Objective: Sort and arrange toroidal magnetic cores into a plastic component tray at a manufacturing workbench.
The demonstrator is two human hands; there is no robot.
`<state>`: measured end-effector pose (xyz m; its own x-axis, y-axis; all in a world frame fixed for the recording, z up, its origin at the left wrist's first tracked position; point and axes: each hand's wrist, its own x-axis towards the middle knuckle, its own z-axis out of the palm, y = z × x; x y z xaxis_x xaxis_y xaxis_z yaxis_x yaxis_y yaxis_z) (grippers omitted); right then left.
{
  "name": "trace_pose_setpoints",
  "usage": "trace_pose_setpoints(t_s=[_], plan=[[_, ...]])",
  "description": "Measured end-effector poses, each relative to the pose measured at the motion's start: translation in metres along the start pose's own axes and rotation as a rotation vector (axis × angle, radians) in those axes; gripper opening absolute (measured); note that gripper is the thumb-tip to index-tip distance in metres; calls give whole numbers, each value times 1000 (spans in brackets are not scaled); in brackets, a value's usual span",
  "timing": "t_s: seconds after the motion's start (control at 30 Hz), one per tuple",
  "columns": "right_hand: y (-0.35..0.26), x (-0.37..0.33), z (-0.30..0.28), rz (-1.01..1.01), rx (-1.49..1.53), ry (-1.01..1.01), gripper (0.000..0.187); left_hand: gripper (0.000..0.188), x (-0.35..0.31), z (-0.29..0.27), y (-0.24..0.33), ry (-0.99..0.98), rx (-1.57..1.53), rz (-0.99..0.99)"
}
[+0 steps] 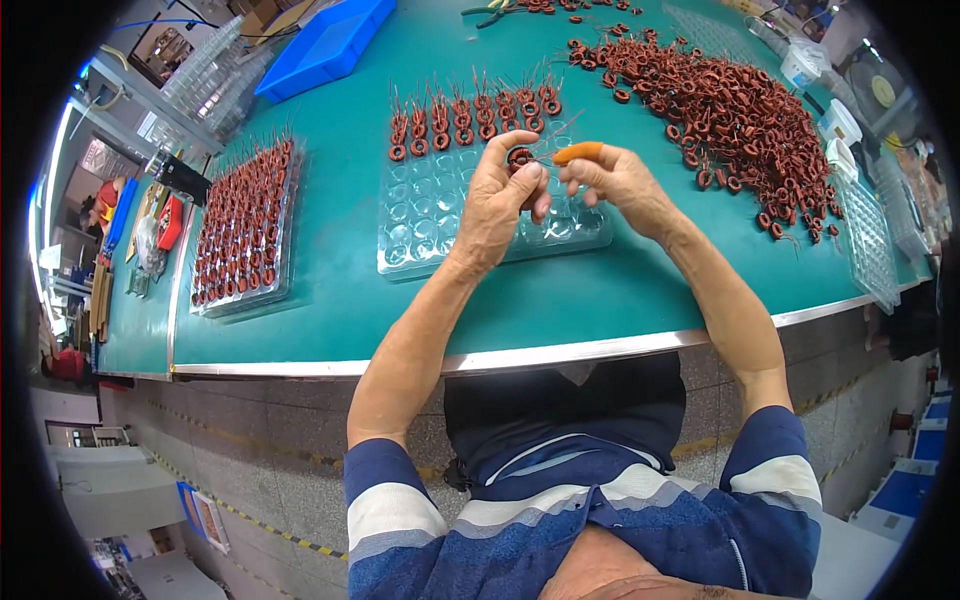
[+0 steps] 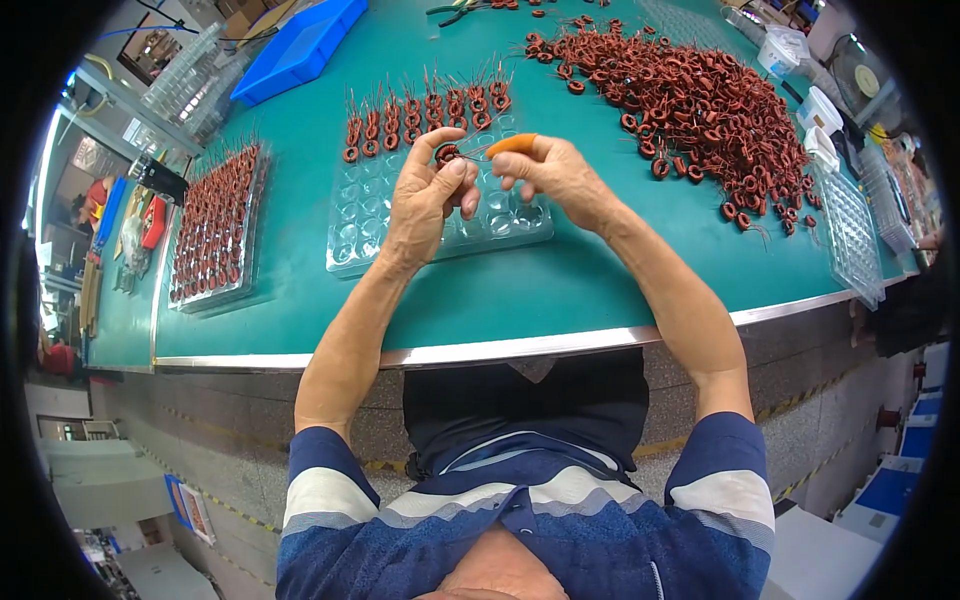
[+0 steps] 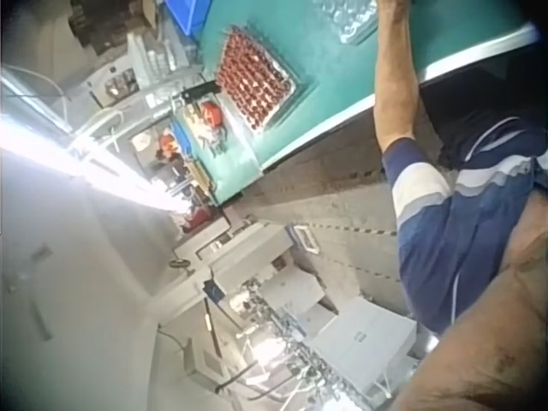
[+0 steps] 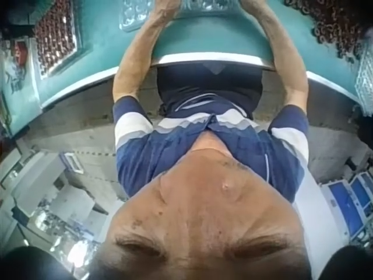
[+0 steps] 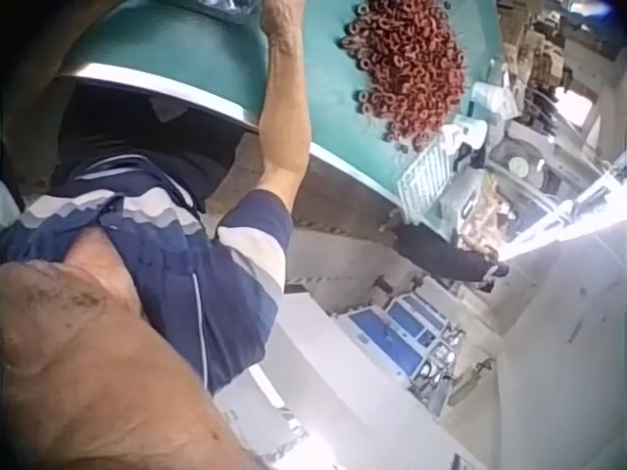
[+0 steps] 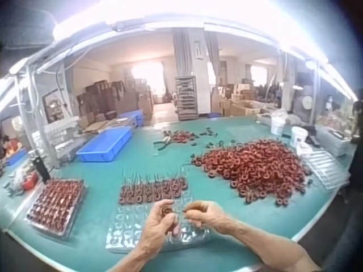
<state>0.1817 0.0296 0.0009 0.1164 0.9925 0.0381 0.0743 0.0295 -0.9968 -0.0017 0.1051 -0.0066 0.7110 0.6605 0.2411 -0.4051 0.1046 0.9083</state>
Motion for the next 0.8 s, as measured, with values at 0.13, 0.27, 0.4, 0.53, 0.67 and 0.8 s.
trace_pose_setpoints(t_s=[0.13, 0.27, 0.4, 0.53, 0.67, 0.8], plan=[[3, -3, 19, -101, 18, -16, 32, 30, 0, 3, 1, -42, 53, 24], [-8, -13, 35, -253, -175, 252, 32, 28, -2, 0, 2, -2, 190, 46], [-25, -12, 14, -91, 96, 205, 32, 24, -7, 17, 7, 31, 430, 147], [-14, -7, 10, 19, 255, 132, 32, 25, -9, 16, 6, 23, 544, 179], [-12, -5, 8, 11, 151, 124, 33, 21, -6, 8, -2, -12, 403, 134], [-11, -2, 14, -204, 44, 304, 33, 22, -6, 9, 1, -65, 129, -3]])
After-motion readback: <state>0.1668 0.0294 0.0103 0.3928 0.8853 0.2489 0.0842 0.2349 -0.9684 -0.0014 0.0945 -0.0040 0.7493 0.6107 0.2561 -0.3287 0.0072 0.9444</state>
